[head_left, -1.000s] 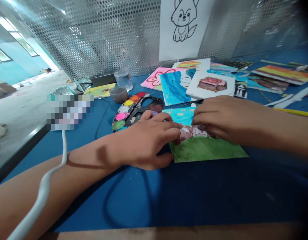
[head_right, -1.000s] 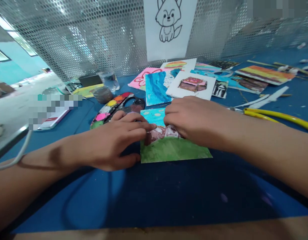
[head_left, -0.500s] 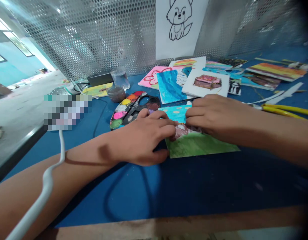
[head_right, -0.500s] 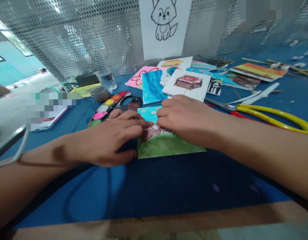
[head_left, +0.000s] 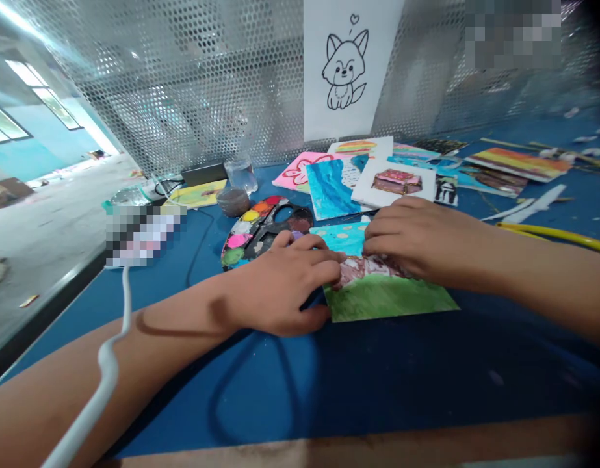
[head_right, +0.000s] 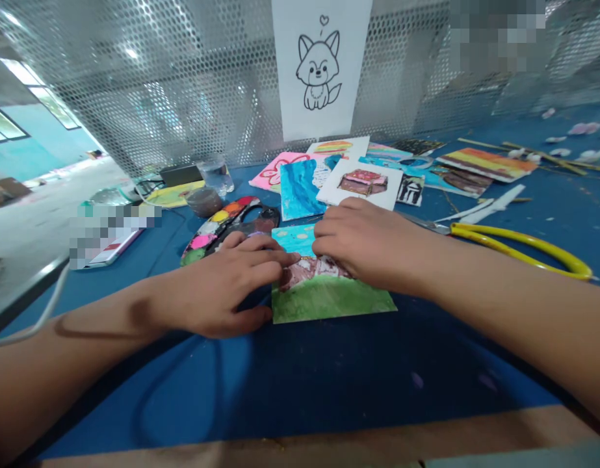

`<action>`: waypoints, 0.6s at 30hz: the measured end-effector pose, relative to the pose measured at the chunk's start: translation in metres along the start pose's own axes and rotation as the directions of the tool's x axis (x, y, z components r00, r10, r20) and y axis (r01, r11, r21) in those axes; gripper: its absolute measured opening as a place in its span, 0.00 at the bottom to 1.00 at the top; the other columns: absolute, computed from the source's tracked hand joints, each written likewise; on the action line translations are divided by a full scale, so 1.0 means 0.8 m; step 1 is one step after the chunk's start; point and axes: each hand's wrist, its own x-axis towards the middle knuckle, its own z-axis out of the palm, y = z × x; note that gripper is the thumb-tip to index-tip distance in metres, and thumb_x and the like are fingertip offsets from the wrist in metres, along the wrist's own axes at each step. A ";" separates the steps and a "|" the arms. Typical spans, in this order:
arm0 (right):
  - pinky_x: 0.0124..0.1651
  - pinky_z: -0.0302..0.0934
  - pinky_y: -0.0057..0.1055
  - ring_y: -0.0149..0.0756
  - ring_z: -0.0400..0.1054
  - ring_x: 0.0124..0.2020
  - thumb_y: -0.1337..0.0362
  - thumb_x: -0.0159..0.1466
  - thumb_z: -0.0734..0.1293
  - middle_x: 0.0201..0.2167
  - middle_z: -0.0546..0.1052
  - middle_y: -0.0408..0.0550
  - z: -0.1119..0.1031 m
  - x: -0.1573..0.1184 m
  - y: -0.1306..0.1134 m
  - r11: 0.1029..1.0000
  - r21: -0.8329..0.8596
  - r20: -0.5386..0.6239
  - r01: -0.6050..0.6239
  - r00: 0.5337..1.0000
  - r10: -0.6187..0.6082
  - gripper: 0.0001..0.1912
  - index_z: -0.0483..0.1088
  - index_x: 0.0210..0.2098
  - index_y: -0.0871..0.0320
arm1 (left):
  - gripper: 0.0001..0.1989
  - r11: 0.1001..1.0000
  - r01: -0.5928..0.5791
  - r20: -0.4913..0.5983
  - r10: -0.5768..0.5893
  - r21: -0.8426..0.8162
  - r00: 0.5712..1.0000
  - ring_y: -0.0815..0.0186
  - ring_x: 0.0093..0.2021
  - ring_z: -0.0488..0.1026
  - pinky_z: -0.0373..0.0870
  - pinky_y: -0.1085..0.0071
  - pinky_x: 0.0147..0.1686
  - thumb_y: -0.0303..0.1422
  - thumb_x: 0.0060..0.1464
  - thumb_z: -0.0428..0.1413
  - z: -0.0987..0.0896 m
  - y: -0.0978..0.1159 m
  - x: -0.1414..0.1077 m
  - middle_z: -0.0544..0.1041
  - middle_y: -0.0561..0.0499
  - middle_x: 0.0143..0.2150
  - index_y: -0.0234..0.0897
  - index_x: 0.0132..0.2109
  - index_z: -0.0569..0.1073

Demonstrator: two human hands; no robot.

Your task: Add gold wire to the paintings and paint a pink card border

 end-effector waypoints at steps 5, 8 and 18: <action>0.45 0.51 0.39 0.42 0.67 0.41 0.73 0.66 0.58 0.37 0.79 0.49 -0.001 0.001 0.002 0.999 0.036 0.031 0.015 0.999 -0.017 0.17 0.77 0.37 0.55 | 0.11 0.999 0.009 0.005 -0.009 -0.037 1.000 0.50 0.59 0.64 0.56 0.53 0.48 0.34 0.58 0.53 -0.001 0.000 0.000 0.71 0.44 0.65 0.37 0.47 0.71; 0.44 0.50 0.39 0.43 0.66 0.40 0.73 0.66 0.59 0.36 0.79 0.49 -0.002 0.003 0.001 0.999 0.032 0.028 0.026 0.999 -0.026 0.16 0.77 0.36 0.55 | 0.11 0.999 0.020 0.014 -0.019 -0.037 1.000 0.50 0.59 0.64 0.55 0.54 0.48 0.33 0.57 0.54 -0.002 0.000 0.000 0.72 0.45 0.63 0.37 0.47 0.71; 0.44 0.48 0.39 0.40 0.64 0.39 0.76 0.62 0.65 0.32 0.77 0.44 -0.007 0.027 0.013 0.988 -0.010 0.107 0.156 0.982 -0.154 0.12 0.76 0.31 0.54 | 0.15 0.998 0.036 0.032 -0.035 -0.042 0.999 0.49 0.59 0.65 0.56 0.52 0.51 0.33 0.54 0.55 -0.005 0.002 0.004 0.75 0.42 0.58 0.35 0.49 0.71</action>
